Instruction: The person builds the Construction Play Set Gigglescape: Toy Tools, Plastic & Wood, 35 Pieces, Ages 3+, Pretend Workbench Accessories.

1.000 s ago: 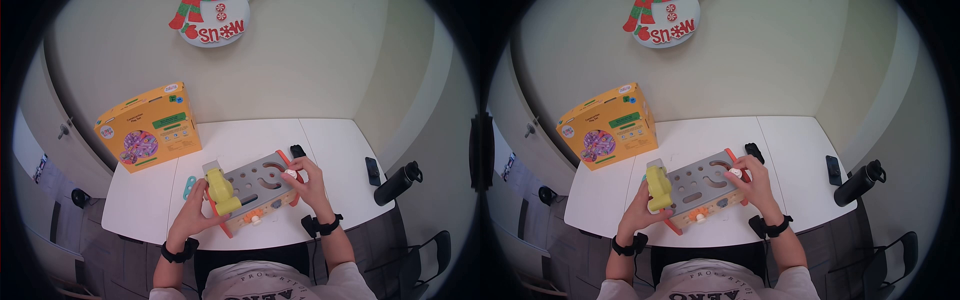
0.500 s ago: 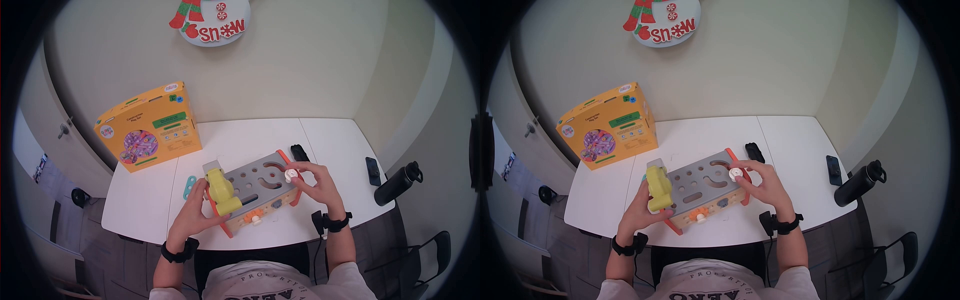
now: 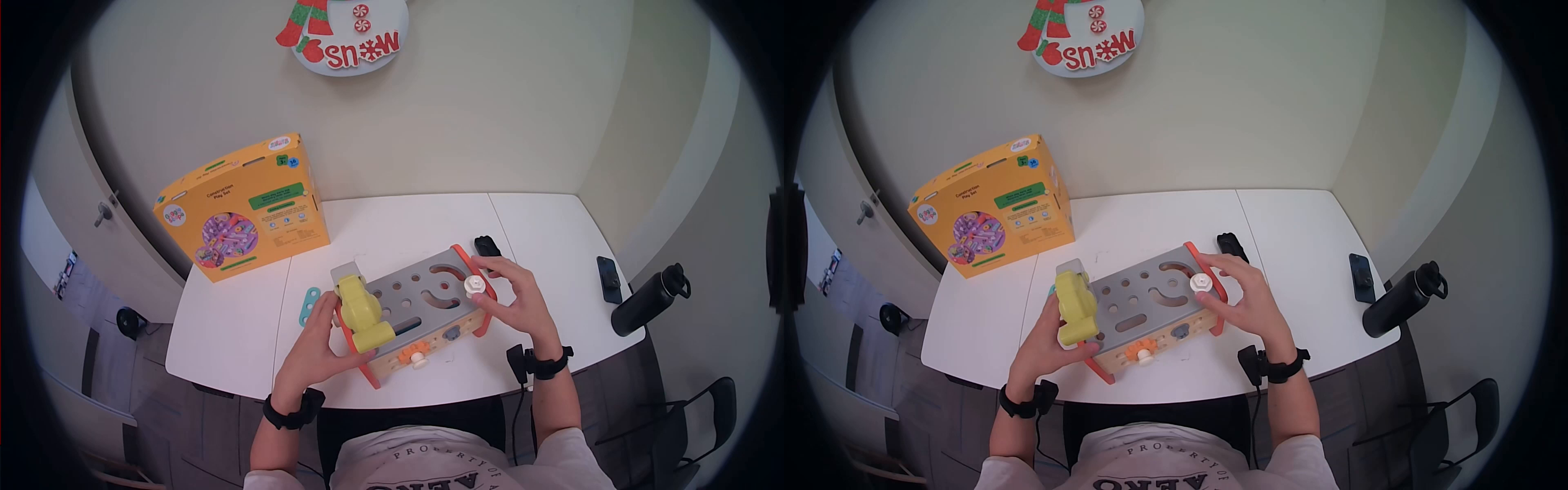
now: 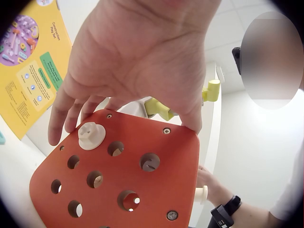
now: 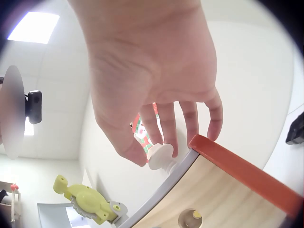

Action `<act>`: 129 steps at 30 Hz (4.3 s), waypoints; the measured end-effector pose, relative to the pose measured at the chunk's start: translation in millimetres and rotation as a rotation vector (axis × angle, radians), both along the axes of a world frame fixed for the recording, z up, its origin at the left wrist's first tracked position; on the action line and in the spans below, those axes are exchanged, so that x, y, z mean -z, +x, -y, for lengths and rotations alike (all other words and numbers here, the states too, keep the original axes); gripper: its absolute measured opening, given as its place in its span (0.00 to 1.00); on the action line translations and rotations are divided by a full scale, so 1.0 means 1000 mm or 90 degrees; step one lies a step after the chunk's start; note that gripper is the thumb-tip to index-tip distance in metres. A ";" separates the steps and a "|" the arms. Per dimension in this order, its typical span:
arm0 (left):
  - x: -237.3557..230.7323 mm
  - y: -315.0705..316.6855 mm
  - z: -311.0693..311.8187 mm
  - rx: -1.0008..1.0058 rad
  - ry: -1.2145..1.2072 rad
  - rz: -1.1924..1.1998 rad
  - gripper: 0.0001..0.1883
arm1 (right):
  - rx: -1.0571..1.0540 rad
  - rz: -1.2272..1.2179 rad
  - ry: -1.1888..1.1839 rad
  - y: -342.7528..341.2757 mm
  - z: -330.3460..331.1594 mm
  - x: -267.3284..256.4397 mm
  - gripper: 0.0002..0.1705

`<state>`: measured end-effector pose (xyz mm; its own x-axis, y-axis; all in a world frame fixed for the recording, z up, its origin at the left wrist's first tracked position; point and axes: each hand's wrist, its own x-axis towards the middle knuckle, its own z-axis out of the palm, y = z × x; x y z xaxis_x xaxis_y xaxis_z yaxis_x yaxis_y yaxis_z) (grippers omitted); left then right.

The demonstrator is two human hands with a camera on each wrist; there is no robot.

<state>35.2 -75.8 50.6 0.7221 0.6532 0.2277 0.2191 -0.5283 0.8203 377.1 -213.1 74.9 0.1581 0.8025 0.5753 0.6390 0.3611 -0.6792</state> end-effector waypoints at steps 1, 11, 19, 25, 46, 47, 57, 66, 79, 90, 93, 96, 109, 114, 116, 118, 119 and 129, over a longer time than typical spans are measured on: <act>0.000 0.000 0.000 0.001 0.001 0.000 0.50 | -0.011 -0.012 -0.011 0.001 0.000 0.004 0.31; 0.002 -0.001 -0.002 -0.004 0.008 0.000 0.51 | 0.019 0.003 -0.028 -0.005 -0.004 0.001 0.28; -0.003 0.000 0.001 0.000 -0.007 0.004 0.50 | 0.021 0.006 -0.051 0.001 -0.005 0.009 0.29; 0.000 0.000 0.000 -0.002 -0.004 0.003 0.50 | 0.045 0.023 -0.002 -0.007 -0.002 -0.003 0.29; -0.001 0.001 0.001 -0.002 -0.012 0.001 0.51 | 0.024 0.045 -0.051 0.002 -0.002 0.007 0.24; -0.001 0.001 0.001 -0.001 -0.011 0.002 0.51 | 0.048 0.053 -0.058 -0.004 -0.003 0.008 0.24; -0.001 0.000 0.000 -0.006 -0.001 -0.003 0.51 | -0.021 -0.001 -0.046 0.011 -0.003 0.011 0.27; 0.001 0.000 -0.001 -0.006 0.009 0.001 0.51 | 0.039 0.042 0.033 0.000 -0.003 0.000 0.28; 0.000 0.001 -0.002 -0.001 0.004 0.010 0.51 | 0.061 0.053 0.013 -0.003 -0.003 0.002 0.26; -0.001 0.001 -0.001 0.001 -0.003 0.003 0.51 | 0.121 0.098 -0.081 -0.010 0.000 0.003 0.27; 0.002 0.000 -0.003 0.002 0.009 0.007 0.51 | 0.074 0.050 0.010 -0.005 -0.002 -0.002 0.27; -0.001 0.001 -0.002 0.005 0.004 0.009 0.51 | 0.014 0.027 0.028 0.002 -0.003 0.007 0.27; 0.000 0.001 -0.001 0.002 0.001 0.006 0.51 | 0.025 0.028 -0.006 -0.001 -0.001 0.003 0.27; 0.001 0.001 -0.002 0.002 -0.010 0.014 0.51 | 0.096 0.073 -0.117 -0.005 -0.001 0.007 0.32; 0.001 0.000 -0.002 0.002 -0.011 0.013 0.51 | 0.079 0.076 -0.065 -0.008 -0.001 0.003 0.32; 0.000 -0.002 -0.003 0.010 0.014 -0.024 0.51 | 0.056 0.070 -0.022 -0.008 -0.002 0.002 0.31; -0.001 -0.003 -0.003 0.013 0.027 -0.042 0.51 | 0.042 0.063 -0.003 -0.005 -0.002 0.004 0.31; 0.001 -0.001 -0.001 -0.002 0.002 -0.006 0.52 | 0.068 0.076 -0.091 -0.007 0.002 0.002 0.33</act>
<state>34.4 -74.5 49.3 0.7218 0.6552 0.2230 0.2285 -0.5298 0.8168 370.3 -215.1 72.7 0.1839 0.8595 0.4769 0.7476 0.1927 -0.6356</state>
